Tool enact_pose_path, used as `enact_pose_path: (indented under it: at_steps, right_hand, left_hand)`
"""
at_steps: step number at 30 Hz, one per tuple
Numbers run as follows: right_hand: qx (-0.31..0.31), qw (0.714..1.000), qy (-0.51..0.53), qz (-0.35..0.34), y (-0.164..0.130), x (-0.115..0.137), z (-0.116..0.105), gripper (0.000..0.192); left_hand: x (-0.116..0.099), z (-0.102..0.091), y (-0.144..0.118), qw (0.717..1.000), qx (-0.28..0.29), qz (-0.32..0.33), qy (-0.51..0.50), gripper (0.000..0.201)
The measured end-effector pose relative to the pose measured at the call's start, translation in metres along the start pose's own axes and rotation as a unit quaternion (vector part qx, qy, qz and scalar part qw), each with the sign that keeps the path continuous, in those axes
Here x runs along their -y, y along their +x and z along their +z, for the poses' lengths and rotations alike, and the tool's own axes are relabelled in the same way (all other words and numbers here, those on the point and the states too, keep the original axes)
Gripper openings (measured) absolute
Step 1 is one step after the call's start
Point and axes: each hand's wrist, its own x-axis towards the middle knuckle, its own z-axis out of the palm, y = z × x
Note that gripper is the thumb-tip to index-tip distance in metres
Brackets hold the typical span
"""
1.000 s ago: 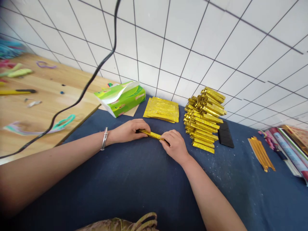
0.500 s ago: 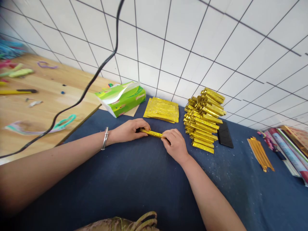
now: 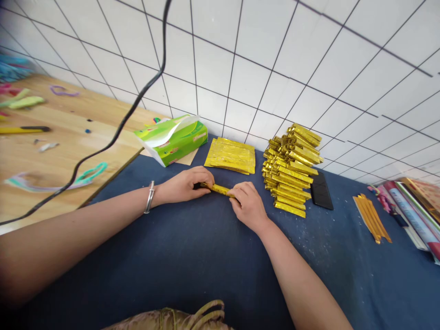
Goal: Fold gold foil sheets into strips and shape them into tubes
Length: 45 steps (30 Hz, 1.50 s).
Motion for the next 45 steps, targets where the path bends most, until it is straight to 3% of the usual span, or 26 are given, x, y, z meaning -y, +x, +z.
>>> enact_pose_path:
  at_steps: [9,16,36,45]
  right_hand:
    - [-0.014,0.999,0.037,0.010,0.0009,0.0051,-0.0027,0.009]
    - [-0.038,0.998,0.047,0.022,0.0017,0.0045,-0.0027,0.008]
    - [0.006,0.999,0.029,0.042,0.0001,0.0018,-0.0002,0.012]
    - [0.009,0.999,0.015,0.050,0.0006,-0.0003,0.0007,0.012]
  left_hand:
    - [0.0004,-0.0015,-0.0007,1.000,0.002,-0.027,-0.001,0.007]
    - [0.0040,-0.0001,-0.0008,1.000,0.015,0.003,-0.023,0.002]
    - [0.0012,-0.0014,0.0000,0.999,0.041,-0.032,0.001,0.014]
    - [0.0027,-0.0008,0.0006,0.999,0.024,-0.040,0.017,0.011]
